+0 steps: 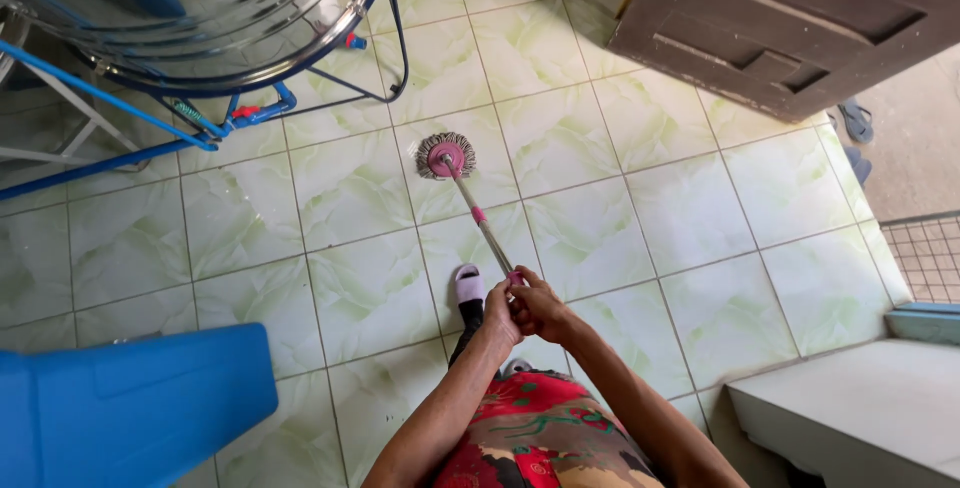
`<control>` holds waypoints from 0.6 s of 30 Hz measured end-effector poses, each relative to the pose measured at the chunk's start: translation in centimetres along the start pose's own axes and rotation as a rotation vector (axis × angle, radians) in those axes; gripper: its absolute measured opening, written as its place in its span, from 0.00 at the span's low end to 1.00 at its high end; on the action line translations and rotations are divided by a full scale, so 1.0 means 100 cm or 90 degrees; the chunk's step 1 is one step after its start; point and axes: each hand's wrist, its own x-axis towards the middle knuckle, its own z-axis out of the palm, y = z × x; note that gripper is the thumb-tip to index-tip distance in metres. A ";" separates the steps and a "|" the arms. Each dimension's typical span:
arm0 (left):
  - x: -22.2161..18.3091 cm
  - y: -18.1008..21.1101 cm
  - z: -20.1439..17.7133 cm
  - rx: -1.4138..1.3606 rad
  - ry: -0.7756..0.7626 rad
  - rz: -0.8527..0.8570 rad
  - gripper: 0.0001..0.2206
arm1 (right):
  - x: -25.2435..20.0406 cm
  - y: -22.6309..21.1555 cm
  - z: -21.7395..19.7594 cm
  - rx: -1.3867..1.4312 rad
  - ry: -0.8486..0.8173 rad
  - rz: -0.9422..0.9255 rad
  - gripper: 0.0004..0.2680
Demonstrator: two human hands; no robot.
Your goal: Mopping the tiled floor in a water purification area.
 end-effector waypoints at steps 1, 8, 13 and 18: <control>-0.011 -0.009 -0.001 0.001 0.000 0.002 0.13 | -0.013 0.003 -0.003 0.001 -0.002 -0.002 0.23; -0.080 -0.056 -0.007 -0.008 -0.078 0.026 0.12 | -0.062 0.030 -0.001 -0.042 -0.022 -0.001 0.19; -0.077 -0.046 -0.009 0.003 -0.021 0.057 0.12 | -0.065 0.019 0.023 -0.136 0.031 -0.032 0.14; -0.059 -0.016 -0.003 0.007 -0.034 0.082 0.12 | -0.022 0.010 0.025 -0.178 0.022 -0.051 0.08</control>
